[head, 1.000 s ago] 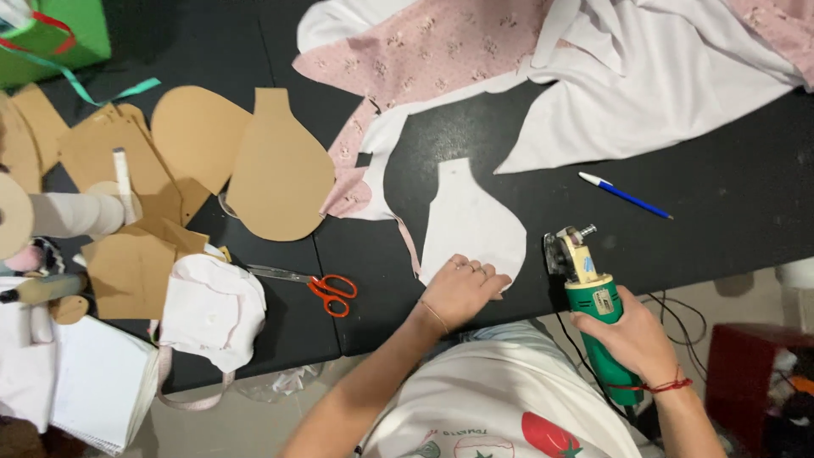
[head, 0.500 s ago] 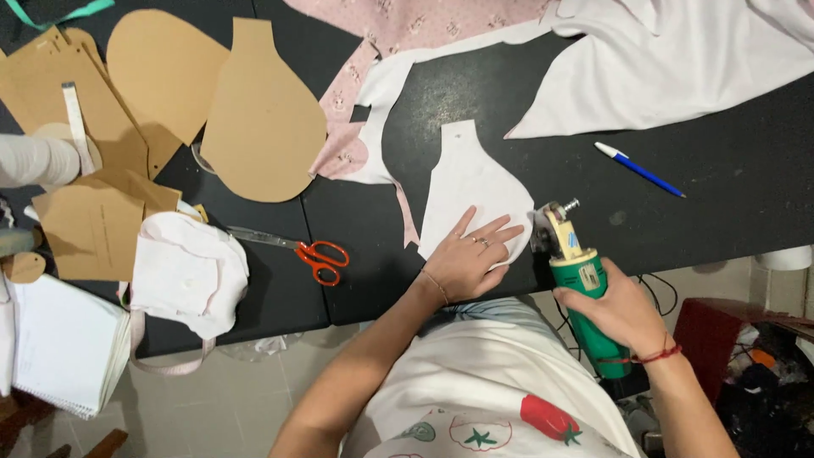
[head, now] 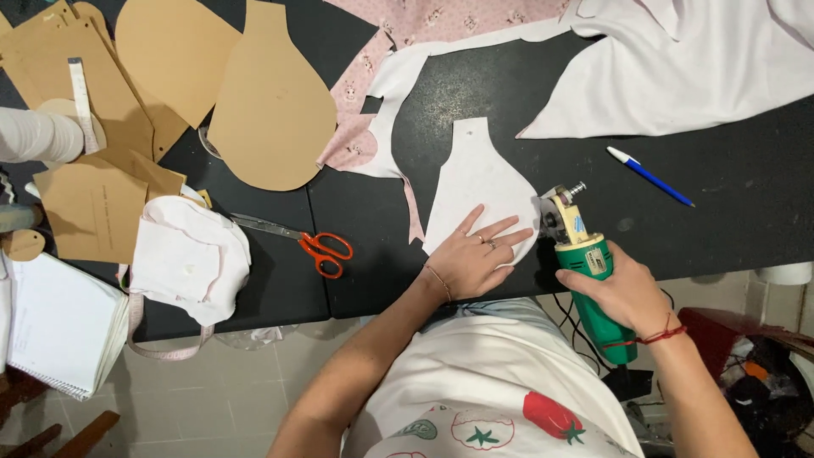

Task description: The person places a cardboard pattern on a piece of white fabric and traces its outline with a blue pen. They then use an electric rotary cutter to cut the fabric along the traced lines. The person repeats this process with a second piece of fabric.

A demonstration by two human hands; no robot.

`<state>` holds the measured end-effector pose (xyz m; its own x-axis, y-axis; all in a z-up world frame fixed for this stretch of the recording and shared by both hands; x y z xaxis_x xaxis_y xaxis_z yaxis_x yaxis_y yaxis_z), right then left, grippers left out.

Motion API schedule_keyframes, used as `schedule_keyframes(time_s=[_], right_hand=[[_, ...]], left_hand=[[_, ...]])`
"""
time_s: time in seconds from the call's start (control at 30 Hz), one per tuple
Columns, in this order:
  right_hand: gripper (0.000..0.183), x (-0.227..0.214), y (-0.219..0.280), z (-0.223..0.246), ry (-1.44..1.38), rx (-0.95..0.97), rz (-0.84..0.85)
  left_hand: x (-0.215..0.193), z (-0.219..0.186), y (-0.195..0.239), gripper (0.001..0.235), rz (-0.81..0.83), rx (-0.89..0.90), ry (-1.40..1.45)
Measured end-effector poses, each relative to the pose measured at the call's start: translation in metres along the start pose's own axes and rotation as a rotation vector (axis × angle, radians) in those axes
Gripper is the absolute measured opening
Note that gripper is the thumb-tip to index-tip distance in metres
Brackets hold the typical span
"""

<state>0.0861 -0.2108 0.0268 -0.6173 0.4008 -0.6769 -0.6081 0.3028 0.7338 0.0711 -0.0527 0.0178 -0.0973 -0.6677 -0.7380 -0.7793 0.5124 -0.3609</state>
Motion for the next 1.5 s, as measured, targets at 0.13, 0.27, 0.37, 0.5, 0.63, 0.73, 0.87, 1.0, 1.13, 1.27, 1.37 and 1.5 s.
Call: schedule_keyframes(time_s=[0.13, 0.27, 0.37, 0.5, 0.63, 0.73, 0.87, 1.0, 1.13, 1.27, 1.37, 1.5], right_hand=[[0.057, -0.004, -0.001, 0.006, 0.005, 0.006, 0.03], [0.058, -0.009, -0.005, 0.011, 0.009, -0.031, 0.01], [0.059, -0.012, -0.008, 0.012, 0.039, -0.019, 0.032], [0.057, -0.015, -0.014, 0.019, 0.079, -0.088, 0.032], [0.055, -0.022, -0.015, 0.029, 0.116, -0.119, 0.027], [0.054, -0.024, -0.02, 0.033, 0.139, -0.132, 0.04], [0.056, -0.027, -0.028, 0.036, 0.208, -0.163, 0.039], [0.052, -0.033, -0.028, 0.044, 0.233, -0.167, 0.059], [0.055, -0.032, -0.04, 0.045, 0.278, -0.208, 0.058], [0.052, -0.034, -0.04, 0.054, 0.289, -0.224, 0.065], [0.053, -0.035, -0.041, 0.06, 0.312, -0.233, 0.076], [0.057, -0.036, -0.041, 0.069, 0.338, -0.25, 0.085]], left_hand=[[-0.001, 0.0, 0.0, 0.014, -0.012, 0.007, 0.0], [0.001, 0.001, 0.001, 0.014, 0.017, -0.01, 0.013], [-0.002, -0.001, 0.0, 0.015, -0.016, 0.005, -0.001], [-0.001, 0.001, 0.0, 0.014, 0.004, -0.005, -0.016], [0.002, 0.001, 0.001, 0.014, 0.048, -0.013, -0.017], [0.003, 0.002, 0.001, 0.015, 0.025, -0.01, -0.02], [0.004, 0.003, 0.001, 0.014, 0.043, -0.022, -0.03], [0.004, 0.003, 0.002, 0.015, 0.033, -0.01, -0.044], [0.007, 0.004, 0.002, 0.015, 0.073, -0.019, -0.055], [0.006, 0.004, 0.003, 0.015, 0.058, -0.023, -0.066], [0.004, 0.004, 0.002, 0.016, 0.055, -0.028, -0.054], [0.004, 0.004, 0.002, 0.017, 0.06, -0.025, -0.062]])
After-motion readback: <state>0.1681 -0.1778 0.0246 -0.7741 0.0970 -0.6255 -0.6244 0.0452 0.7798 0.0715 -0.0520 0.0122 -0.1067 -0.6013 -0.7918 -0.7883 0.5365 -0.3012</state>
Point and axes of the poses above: each hand's wrist, its own y-axis away from the middle knuckle, its own x-axis out of the palm, z = x × y, the point moved 9 cm from there along -y, towards the middle knuckle, and after that the axes turned 9 degrees about -z, right-handed, at the moved point
